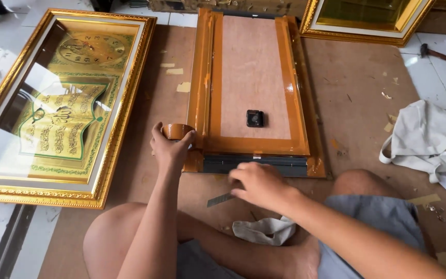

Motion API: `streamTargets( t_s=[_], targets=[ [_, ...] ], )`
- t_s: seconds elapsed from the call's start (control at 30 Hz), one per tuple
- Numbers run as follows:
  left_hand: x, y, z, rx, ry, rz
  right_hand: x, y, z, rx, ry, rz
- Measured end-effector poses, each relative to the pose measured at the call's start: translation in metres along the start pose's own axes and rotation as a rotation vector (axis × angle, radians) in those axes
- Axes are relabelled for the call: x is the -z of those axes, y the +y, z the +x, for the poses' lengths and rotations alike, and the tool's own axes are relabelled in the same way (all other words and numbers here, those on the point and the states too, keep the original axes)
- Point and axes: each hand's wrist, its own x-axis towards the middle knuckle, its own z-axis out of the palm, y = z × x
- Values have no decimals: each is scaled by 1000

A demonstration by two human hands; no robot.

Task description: Applying adhesive tape to the back of a picture frame to seal the backing board.

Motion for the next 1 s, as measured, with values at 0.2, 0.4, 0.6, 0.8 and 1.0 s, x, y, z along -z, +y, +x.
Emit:
streamTargets(
  t_s=[0.2, 0.4, 0.6, 0.8, 1.0],
  targets=[
    [2, 1, -18, 48, 39, -69, -103, -5, 56, -18, -107, -7],
    [8, 22, -41, 71, 82, -214, -154, 13, 58, -187, -152, 30],
    [1, 20, -28, -21, 98, -195, -55, -12, 28, -377, -69, 429],
    [-1, 8, -19, -27, 103, -235, -18, -4, 81, -435, 242, 845],
    [-1, 6, -20, -27, 118, -263, -13, -23, 99, -503, 307, 887]
  ],
)
